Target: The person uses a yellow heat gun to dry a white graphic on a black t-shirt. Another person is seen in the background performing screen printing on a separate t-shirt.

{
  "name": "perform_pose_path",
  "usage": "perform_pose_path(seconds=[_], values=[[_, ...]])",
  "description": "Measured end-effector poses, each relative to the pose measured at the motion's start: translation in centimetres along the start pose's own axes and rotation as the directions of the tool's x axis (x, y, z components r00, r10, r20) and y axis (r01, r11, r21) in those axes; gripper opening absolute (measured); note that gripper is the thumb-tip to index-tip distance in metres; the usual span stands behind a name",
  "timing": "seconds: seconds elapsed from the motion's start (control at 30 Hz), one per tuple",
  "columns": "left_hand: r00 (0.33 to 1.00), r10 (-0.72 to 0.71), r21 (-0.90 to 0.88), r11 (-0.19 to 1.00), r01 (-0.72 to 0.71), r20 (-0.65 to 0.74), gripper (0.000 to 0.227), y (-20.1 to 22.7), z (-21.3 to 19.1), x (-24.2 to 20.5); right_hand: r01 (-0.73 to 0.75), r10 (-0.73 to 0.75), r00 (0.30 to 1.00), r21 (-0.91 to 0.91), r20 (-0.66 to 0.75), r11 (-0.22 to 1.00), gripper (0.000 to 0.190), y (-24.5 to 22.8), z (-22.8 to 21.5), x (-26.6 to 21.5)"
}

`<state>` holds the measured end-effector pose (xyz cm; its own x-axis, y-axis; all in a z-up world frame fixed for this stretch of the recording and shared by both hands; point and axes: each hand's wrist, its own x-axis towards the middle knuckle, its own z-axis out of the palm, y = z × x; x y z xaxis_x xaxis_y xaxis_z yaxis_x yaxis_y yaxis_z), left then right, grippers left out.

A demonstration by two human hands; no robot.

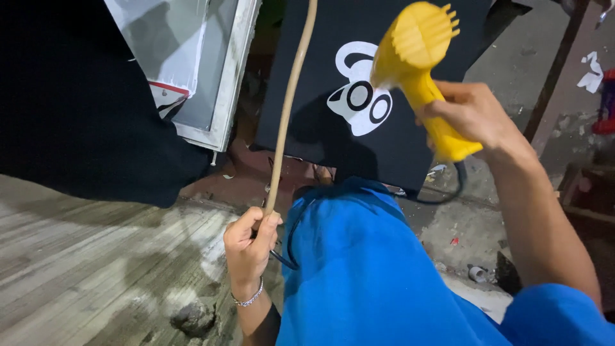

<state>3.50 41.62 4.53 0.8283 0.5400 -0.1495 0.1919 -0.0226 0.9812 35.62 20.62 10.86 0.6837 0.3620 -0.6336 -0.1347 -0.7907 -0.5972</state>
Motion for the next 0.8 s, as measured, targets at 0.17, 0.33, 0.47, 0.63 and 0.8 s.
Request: perform_pose_path(seconds=[0.17, 0.33, 0.47, 0.63, 0.8], values=[[1.000, 0.007, 0.033, 0.999, -0.007, -0.013, 0.024, 0.0, -0.5, 0.2, 0.006, -0.006, 0.999, -0.001, -0.054, 1.000, 0.045, 1.0, -1.3, 0.3], [1.000, -0.002, 0.062, 0.998, 0.004, -0.027, 0.025, -0.1, -0.5, 0.6, -0.085, 0.087, 0.995, -0.033, 0.052, 0.996, 0.048, 2.1, -1.9, 0.2], [0.998, -0.045, 0.102, 0.994, 0.049, -0.039, 0.025, 0.7, -0.1, 1.0, 0.007, -0.005, 1.000, 0.115, -0.020, 0.993, 0.043, 0.0, -0.9, 0.1], [0.997, -0.066, 0.062, 0.996, 0.069, -0.048, 0.025, 0.4, -0.2, 1.0, 0.005, 0.001, 0.998, 0.095, -0.066, 0.996, 0.036, 0.6, -2.3, -0.5], [0.995, -0.079, 0.048, 0.995, 0.082, -0.055, 0.025, 0.7, 0.3, 1.5, -0.031, 0.029, 0.999, -0.051, -0.028, 0.998, 0.038, 1.7, -2.0, 0.6]])
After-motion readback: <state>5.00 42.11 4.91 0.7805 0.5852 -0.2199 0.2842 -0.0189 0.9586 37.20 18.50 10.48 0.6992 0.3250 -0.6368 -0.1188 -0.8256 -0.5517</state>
